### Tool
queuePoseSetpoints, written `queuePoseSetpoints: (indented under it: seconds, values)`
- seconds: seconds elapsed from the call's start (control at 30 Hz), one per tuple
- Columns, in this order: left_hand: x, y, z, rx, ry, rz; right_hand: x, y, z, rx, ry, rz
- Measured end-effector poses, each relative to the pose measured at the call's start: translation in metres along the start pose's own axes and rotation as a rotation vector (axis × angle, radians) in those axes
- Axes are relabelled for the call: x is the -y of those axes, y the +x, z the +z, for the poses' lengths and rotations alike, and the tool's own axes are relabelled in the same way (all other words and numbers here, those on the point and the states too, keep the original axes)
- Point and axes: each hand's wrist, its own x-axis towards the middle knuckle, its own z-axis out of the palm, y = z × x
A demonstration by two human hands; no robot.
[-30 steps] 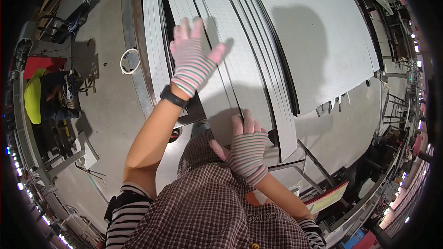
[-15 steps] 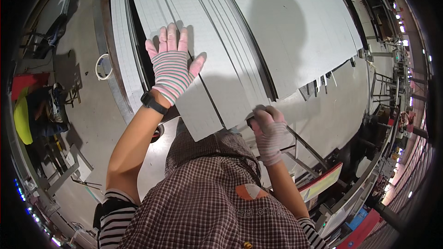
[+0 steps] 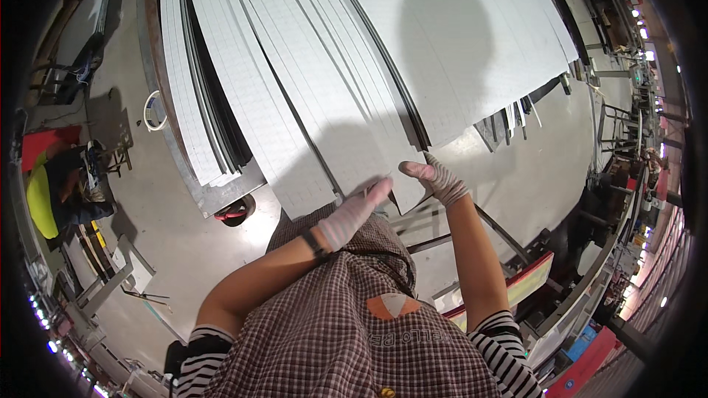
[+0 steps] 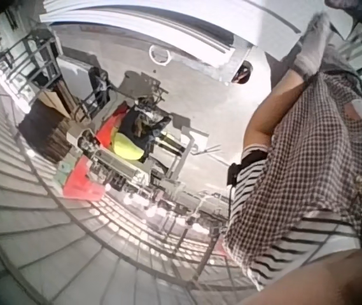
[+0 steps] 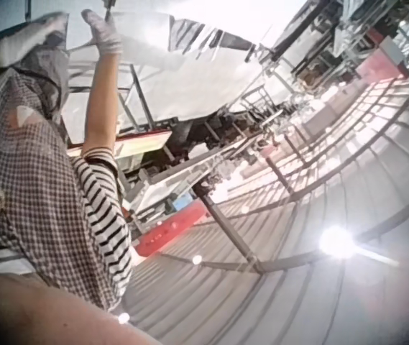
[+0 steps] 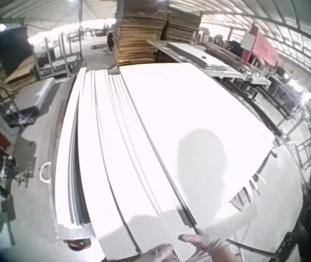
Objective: Handling and cutting long strips and white rectangular panels in a manufacturing facility.
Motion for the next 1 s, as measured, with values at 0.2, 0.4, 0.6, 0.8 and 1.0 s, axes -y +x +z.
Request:
queuePoseSetpoints:
  seconds: [0.2,0.4,0.6,0.8,1.0]
  values:
    - [0.03,0.024,0.05,-0.044,-0.012,-0.202,-0.054,-0.049,-0.028,0.086,-0.069,-0.025]
    - [0.075,0.035,0.06,0.149,-0.423,-0.089,-0.171,-0.205,-0.1,0.103,-0.123,0.248]
    - [0.083,0.134,0.056,-0.083,-0.681,0.027,-0.261,-0.342,-0.21,0.275,-0.353,0.564]
    - [0.173,0.152,0.064,0.211,-0.673,-0.143,-0.353,-0.541,-0.277,0.053,-0.418,0.662]
    - [0.252,0.117,0.143,0.704,-0.547,-0.55,-0.455,-0.753,-0.21,-0.708,-0.57,0.918]
